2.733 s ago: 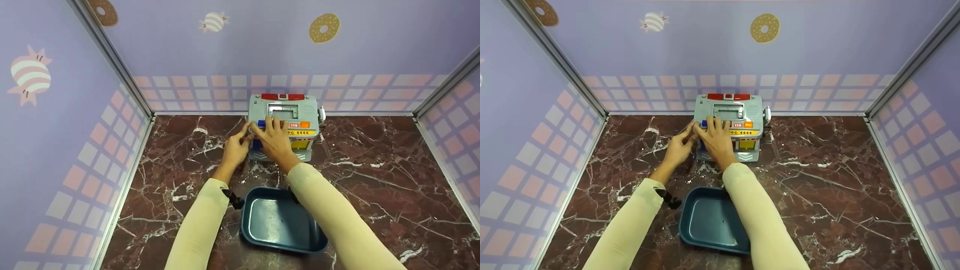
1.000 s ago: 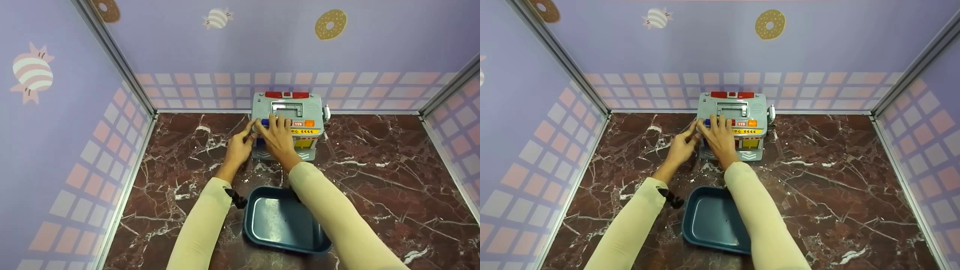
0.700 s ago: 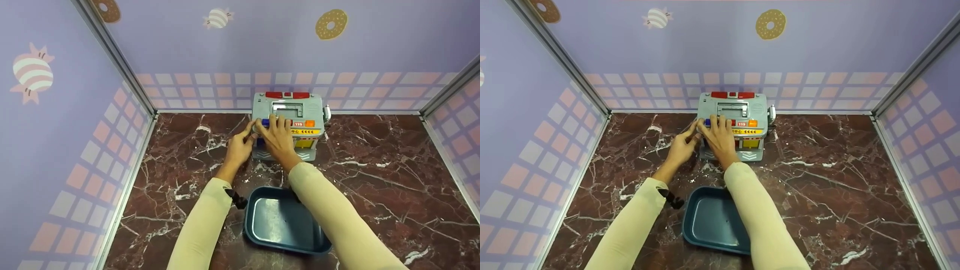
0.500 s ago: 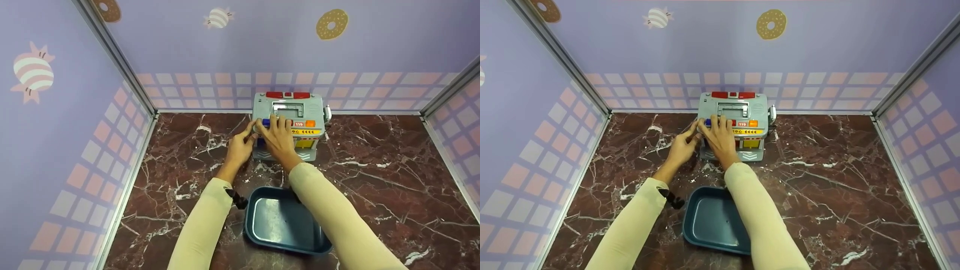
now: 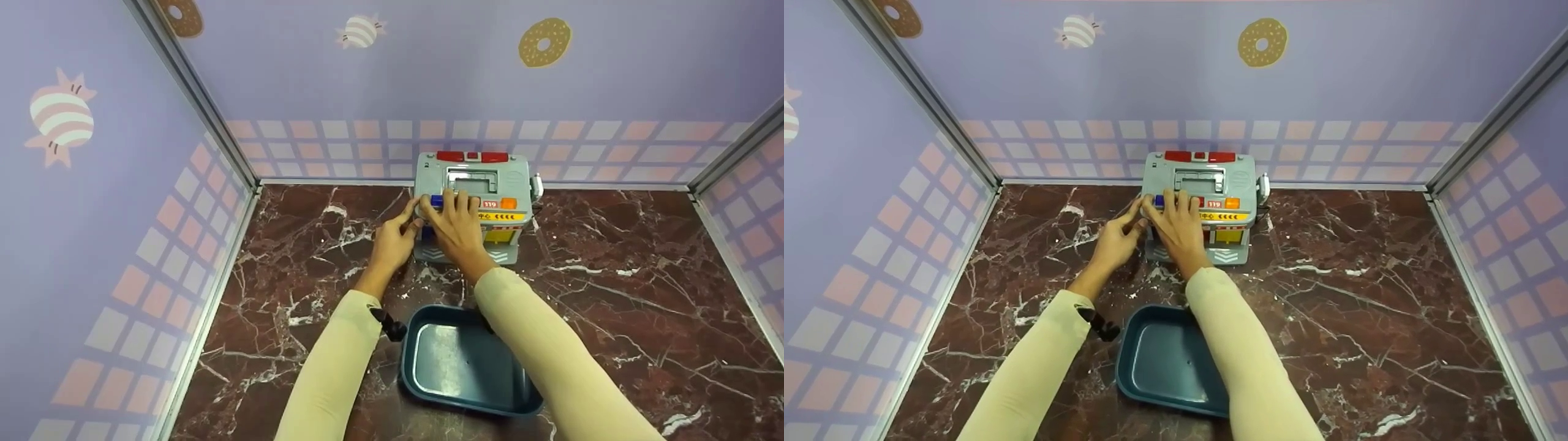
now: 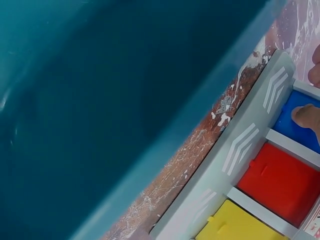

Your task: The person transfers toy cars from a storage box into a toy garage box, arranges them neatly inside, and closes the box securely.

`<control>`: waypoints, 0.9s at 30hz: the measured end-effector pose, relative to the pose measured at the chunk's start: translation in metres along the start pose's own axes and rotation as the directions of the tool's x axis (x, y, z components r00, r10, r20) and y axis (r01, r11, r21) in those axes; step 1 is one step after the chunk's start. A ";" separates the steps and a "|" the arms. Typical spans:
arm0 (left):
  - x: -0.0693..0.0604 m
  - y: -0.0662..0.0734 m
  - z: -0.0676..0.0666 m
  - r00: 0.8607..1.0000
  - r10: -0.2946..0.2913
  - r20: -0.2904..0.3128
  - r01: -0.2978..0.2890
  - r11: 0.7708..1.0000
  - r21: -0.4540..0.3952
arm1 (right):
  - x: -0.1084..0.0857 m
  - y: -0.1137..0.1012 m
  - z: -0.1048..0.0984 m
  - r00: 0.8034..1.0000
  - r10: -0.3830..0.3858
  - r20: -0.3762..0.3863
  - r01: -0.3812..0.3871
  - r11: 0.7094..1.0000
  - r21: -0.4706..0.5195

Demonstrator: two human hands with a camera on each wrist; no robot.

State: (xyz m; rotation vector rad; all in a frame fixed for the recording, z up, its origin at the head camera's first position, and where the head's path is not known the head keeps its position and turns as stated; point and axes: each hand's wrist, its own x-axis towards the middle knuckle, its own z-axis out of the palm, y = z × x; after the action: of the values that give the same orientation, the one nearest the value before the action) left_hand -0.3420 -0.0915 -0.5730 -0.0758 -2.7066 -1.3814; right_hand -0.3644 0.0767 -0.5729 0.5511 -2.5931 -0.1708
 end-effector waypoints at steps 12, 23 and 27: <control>0.000 -0.002 0.001 0.998 0.038 -0.040 -0.035 0.997 0.076 | -0.006 0.001 -0.012 0.999 -0.013 0.040 0.009 0.995 0.099; -0.001 -0.003 -0.017 0.991 0.128 -0.042 -0.111 0.950 0.291 | -0.019 0.011 -0.036 0.984 -0.077 0.162 0.048 0.983 0.176; -0.007 -0.003 -0.028 0.992 0.128 -0.018 -0.110 0.911 0.398 | -0.030 0.023 -0.046 0.982 -0.082 0.171 0.053 0.984 0.171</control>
State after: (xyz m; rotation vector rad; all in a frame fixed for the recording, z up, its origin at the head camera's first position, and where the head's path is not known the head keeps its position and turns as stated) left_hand -0.3336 -0.1157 -0.5601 -0.1717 -2.8290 -0.7714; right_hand -0.3262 0.1087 -0.5405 0.7140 -2.7800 -0.0274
